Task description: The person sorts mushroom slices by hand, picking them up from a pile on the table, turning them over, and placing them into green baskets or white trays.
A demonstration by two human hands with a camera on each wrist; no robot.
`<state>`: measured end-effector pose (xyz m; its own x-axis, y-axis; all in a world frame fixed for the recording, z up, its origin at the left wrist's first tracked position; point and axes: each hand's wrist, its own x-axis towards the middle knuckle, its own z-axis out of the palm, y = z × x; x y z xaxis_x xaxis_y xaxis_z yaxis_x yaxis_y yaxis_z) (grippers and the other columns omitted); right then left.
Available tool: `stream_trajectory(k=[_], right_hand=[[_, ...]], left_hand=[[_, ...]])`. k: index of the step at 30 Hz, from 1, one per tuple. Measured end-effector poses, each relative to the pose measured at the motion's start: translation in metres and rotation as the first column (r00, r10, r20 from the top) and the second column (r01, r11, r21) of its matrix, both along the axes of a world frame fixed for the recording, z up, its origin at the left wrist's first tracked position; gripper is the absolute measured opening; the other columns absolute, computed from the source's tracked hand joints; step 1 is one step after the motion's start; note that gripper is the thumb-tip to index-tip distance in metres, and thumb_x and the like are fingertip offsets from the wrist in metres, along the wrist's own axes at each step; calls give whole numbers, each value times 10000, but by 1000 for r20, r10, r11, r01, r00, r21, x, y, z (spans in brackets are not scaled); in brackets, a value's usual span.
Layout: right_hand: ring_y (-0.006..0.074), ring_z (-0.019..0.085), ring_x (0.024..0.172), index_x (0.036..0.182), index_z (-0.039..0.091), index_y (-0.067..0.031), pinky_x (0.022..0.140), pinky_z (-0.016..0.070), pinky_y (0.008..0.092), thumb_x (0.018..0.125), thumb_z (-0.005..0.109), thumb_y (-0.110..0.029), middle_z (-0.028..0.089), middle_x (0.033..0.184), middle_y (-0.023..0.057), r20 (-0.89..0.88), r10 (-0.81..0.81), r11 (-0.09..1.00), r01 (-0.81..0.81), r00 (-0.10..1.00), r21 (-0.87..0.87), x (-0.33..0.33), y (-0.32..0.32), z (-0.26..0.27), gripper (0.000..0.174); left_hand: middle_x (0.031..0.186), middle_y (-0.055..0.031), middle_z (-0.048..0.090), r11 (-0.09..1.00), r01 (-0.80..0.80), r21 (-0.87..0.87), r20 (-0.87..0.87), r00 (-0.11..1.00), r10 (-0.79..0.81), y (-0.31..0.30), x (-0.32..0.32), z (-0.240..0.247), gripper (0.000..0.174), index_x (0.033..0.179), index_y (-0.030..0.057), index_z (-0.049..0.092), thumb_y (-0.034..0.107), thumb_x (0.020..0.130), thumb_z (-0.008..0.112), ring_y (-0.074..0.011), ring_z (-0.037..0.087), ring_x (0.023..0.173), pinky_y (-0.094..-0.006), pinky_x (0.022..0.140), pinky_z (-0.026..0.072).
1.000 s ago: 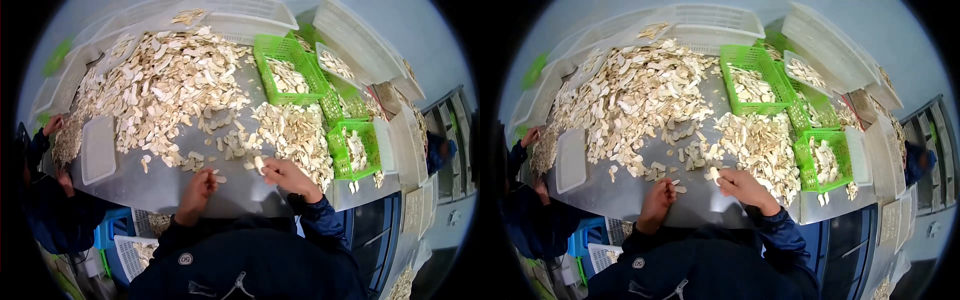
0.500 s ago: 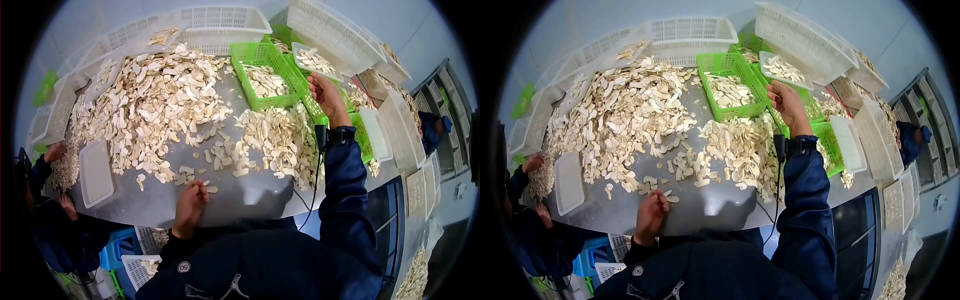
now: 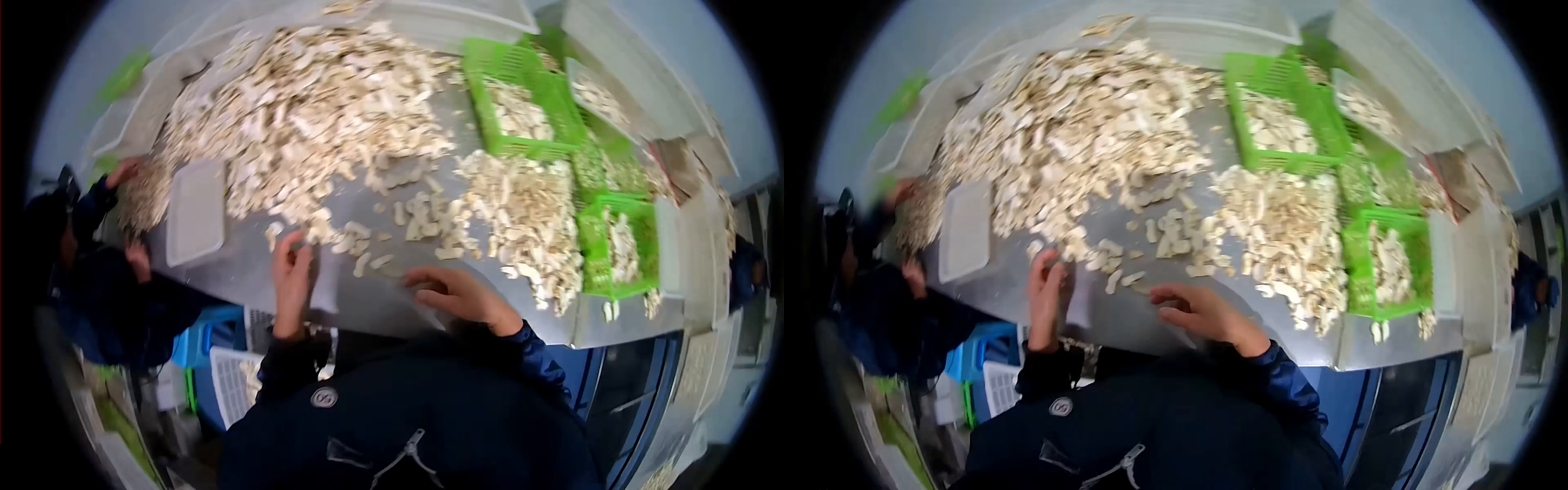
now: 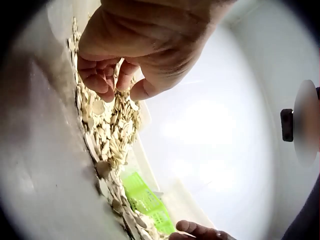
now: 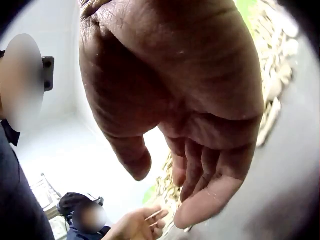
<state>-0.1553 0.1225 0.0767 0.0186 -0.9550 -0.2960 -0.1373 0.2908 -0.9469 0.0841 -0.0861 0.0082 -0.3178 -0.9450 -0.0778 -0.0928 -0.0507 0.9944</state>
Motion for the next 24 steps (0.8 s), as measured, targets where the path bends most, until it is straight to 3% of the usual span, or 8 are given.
stream_trajectory(k=[2,5,8,13,17,19,21,24], right_hand=[[156,643,991,1341,509,-62,812,508,276,960,579,-143,636,1191,63,189,-43,999,38,981,26,13,-5,-23,395],[169,609,1068,1373,462,-44,810,500,290,961,566,-134,566,1280,85,338,-247,967,205,908,153,6,-2,-39,435],[167,615,1041,1322,471,-28,801,493,247,963,520,-77,564,1237,72,437,-665,729,654,606,201,-23,4,-48,365],[136,623,949,1206,552,-43,727,489,219,969,514,-94,610,1140,69,454,-834,400,910,312,110,-44,13,-46,246],[131,638,850,1201,577,-43,722,500,237,983,513,-122,664,1041,52,381,-597,795,585,706,161,-23,11,-25,240],[148,644,946,1292,538,-47,771,510,260,993,526,-193,647,1163,74,399,-225,974,209,889,83,-3,2,-30,333],[141,631,945,1289,549,-58,792,502,269,989,540,-208,643,1155,74,411,-37,991,-20,911,134,24,-9,-29,336],[152,612,1030,1304,542,-59,874,495,300,981,563,-192,616,1192,54,189,238,969,-220,953,-109,32,-24,-47,350]], left_hand=[[978,-32,523,949,13,-315,123,992,28,-9,1,-12,319,1174,39,566,65,866,645,-85,468,693,-224,594,414],[1087,-102,529,874,104,-474,239,971,14,-6,-6,-7,428,1221,17,530,55,819,671,-139,535,774,-247,609,453],[1204,-132,531,897,238,-372,284,949,-134,6,-16,-8,421,1219,8,534,53,823,669,-178,572,855,-288,703,497],[1203,-99,545,837,528,-142,117,849,-516,46,-58,6,415,1255,37,530,32,857,646,-167,599,895,-281,755,506],[1016,-132,620,699,667,-257,359,738,-572,30,-77,35,349,1199,27,574,67,858,630,-208,623,808,-308,716,510],[987,-154,628,636,675,-374,461,730,-504,14,-92,41,331,1180,21,585,64,853,609,-259,629,783,-328,706,512],[1032,-156,640,533,675,-510,540,733,-413,-1,-109,40,310,1140,30,608,39,830,588,-331,623,857,-373,744,518],[1051,-132,647,304,635,-710,560,771,-304,-14,-137,30,269,1078,41,629,34,811,602,-326,607,952,-389,796,516]])
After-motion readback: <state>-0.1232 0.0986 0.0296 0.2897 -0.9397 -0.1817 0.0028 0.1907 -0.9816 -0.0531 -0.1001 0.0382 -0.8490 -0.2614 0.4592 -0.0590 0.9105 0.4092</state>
